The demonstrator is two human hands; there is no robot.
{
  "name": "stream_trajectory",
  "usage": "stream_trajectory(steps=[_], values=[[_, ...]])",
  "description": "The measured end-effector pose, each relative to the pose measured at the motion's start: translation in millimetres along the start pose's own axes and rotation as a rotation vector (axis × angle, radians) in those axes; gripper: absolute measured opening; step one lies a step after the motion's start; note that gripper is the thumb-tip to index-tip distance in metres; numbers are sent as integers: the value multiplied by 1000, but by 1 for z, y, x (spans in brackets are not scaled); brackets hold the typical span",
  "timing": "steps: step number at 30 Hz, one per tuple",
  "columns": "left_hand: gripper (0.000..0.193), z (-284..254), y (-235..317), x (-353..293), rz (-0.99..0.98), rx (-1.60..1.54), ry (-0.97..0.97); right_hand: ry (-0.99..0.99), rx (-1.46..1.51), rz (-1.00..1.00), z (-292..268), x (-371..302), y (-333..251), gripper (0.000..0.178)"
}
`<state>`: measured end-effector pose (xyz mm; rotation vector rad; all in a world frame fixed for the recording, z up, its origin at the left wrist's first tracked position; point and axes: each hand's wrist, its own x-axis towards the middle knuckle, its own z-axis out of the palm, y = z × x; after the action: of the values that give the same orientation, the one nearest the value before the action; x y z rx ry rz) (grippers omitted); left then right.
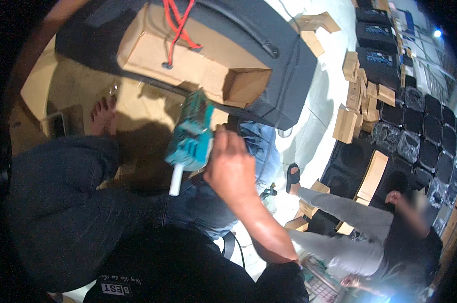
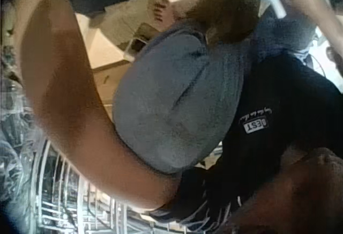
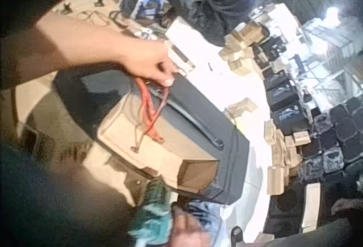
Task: The person uses a hot glue gun to apply adhesive to the edges of a black speaker enclosure. They then press the edges together to secure the assembly and flip the unit to inspect the finished side.
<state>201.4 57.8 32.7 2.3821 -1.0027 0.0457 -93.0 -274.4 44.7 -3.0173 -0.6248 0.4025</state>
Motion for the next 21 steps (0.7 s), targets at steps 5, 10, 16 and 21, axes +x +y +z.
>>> stream_trajectory(steps=[5, 10, 16, 21], values=[[34, -4, 6, -2, -26, 42, -22, 87, 57, 88, 21, -4, -13, 71], [33, -8, 15, -8, -87, 2, -24, 154, 108, 122, 34, 3, -9, 75], [33, -13, 26, -6, -89, -19, -42, 129, 121, 179, 36, 12, -3, 80], [31, -8, 18, -5, -87, -14, -38, 224, 236, 139, 41, 9, 0, 79]])
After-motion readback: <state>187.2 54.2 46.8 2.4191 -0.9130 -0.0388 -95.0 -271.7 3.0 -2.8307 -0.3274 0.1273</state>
